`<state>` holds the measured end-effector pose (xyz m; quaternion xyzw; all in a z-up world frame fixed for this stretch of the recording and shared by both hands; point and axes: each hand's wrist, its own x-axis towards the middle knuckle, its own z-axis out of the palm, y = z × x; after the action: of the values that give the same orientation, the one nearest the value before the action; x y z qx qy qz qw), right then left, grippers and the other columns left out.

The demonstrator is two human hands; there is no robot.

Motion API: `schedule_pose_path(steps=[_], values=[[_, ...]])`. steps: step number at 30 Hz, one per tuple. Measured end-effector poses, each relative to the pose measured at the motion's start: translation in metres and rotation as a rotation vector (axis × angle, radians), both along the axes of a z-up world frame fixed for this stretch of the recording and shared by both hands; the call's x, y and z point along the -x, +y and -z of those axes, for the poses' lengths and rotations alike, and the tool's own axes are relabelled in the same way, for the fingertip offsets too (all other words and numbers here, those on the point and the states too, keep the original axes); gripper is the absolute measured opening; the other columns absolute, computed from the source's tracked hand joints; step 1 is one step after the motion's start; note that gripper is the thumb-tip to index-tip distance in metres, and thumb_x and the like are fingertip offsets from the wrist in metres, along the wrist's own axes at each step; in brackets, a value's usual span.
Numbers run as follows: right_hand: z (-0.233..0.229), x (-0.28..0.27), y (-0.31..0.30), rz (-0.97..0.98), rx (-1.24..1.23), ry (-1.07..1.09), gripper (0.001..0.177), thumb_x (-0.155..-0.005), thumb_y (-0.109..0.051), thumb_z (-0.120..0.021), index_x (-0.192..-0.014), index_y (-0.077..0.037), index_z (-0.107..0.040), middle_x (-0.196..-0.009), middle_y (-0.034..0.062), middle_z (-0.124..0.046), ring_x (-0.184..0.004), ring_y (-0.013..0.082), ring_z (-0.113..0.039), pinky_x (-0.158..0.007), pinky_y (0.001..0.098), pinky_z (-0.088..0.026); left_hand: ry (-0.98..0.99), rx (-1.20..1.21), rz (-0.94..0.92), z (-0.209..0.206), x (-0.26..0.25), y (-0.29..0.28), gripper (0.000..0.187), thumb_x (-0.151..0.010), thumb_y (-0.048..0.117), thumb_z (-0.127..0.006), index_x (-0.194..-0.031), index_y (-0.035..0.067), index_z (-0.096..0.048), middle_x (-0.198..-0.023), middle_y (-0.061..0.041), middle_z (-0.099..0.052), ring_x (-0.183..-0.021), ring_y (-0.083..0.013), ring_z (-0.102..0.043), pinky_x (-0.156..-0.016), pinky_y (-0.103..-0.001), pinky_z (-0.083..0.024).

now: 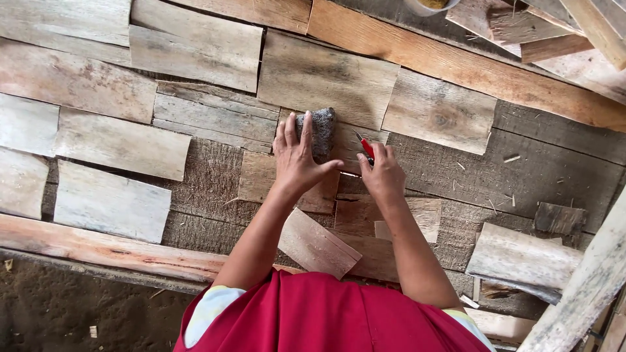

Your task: The person arranges rectangular wooden planks on a flat surface, adjusting their positions by hand. The person uses a red utility knife to trim or mark the edges of some planks while continuing to align them in rows.

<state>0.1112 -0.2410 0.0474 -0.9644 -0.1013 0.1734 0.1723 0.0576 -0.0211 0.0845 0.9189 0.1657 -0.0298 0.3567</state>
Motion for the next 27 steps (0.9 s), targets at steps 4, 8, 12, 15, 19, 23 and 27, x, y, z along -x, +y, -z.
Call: schedule_pose_path(steps=[4, 8, 12, 15, 19, 23, 27], values=[[-0.006, -0.001, 0.003, -0.012, 0.033, 0.028, 0.037, -0.106, -0.046, -0.057, -0.128, -0.016, -0.054, -0.115, 0.0124, -0.059, -0.090, 0.0366, -0.073, -0.072, 0.0538, -0.064, -0.078, -0.103, 0.094, 0.032, -0.032, 0.015, 0.074, -0.093, 0.063, -0.064, -0.152, 0.020, -0.050, -0.158, -0.023, -0.034, -0.146, -0.0496, -0.027, -0.112, -0.069, -0.029], [0.010, 0.003, 0.000, -0.051, -0.057, -0.044, 0.035, -0.097, -0.036, -0.069, -0.120, -0.015, -0.055, -0.106, 0.0134, -0.061, -0.087, 0.0406, -0.072, -0.069, 0.0551, -0.062, -0.546, -0.258, 0.067, 0.090, -0.087, 0.027, 0.021, -0.088, 0.033, -0.075, -0.106, 0.024, -0.073, -0.107, -0.003, -0.064, -0.098, -0.0292, -0.062, -0.087, -0.041, -0.052], [0.005, 0.009, 0.018, -0.053, -0.264, -0.040, 0.031, -0.091, -0.030, -0.077, -0.111, -0.013, -0.059, -0.099, 0.0116, -0.065, -0.081, 0.0362, -0.072, -0.070, 0.0496, -0.061, -0.144, -0.120, 0.072, 0.120, -0.139, 0.032, 0.012, -0.078, 0.036, -0.076, -0.085, 0.028, -0.073, -0.085, 0.003, -0.062, -0.085, -0.0240, -0.063, -0.070, -0.042, -0.059], [-0.010, 0.010, 0.035, -0.102, -0.326, -0.040, 0.049, -0.087, -0.041, -0.081, -0.124, -0.017, -0.060, -0.106, 0.0096, -0.057, -0.086, 0.0376, -0.071, -0.067, 0.0523, -0.062, 0.027, -0.062, 0.142, 0.130, -0.162, 0.039, 0.016, -0.072, 0.041, -0.078, -0.077, 0.028, -0.069, -0.082, 0.001, -0.064, -0.077, -0.0297, -0.070, -0.069, -0.048, -0.061], [-0.053, -0.004, 0.069, -0.237, -0.351, -0.065, 0.062, -0.085, -0.034, -0.082, -0.138, -0.016, -0.055, -0.116, 0.0145, -0.047, -0.100, 0.0422, -0.067, -0.075, 0.0548, -0.065, 0.120, -0.179, 0.274, 0.120, -0.178, 0.045, 0.032, -0.059, 0.047, -0.087, -0.074, 0.029, -0.065, -0.086, 0.000, -0.061, -0.078, -0.0322, -0.071, -0.067, -0.050, -0.062], [-0.063, -0.016, 0.088, -0.379, -0.187, 0.002, 0.090, -0.079, -0.070, -0.069, -0.153, -0.026, -0.041, -0.150, 0.0223, -0.032, -0.099, 0.0537, -0.067, -0.079, 0.0624, -0.064, 0.234, -0.150, 0.409, 0.108, -0.183, 0.055, 0.023, -0.068, 0.042, -0.081, -0.078, 0.026, -0.067, -0.089, -0.004, -0.065, -0.090, -0.0334, -0.071, -0.080, -0.048, -0.061], [-0.097, -0.022, 0.102, -0.390, -0.093, 0.066, 0.086, -0.081, -0.053, -0.081, -0.152, -0.021, -0.044, -0.156, 0.0271, -0.025, -0.095, 0.0507, -0.070, -0.076, 0.0521, -0.067, 0.147, -0.081, 0.531, 0.113, -0.186, 0.067, 0.018, -0.065, 0.025, -0.080, -0.078, 0.022, -0.068, -0.080, -0.003, -0.068, -0.085, -0.0332, -0.072, -0.076, -0.050, -0.060]])
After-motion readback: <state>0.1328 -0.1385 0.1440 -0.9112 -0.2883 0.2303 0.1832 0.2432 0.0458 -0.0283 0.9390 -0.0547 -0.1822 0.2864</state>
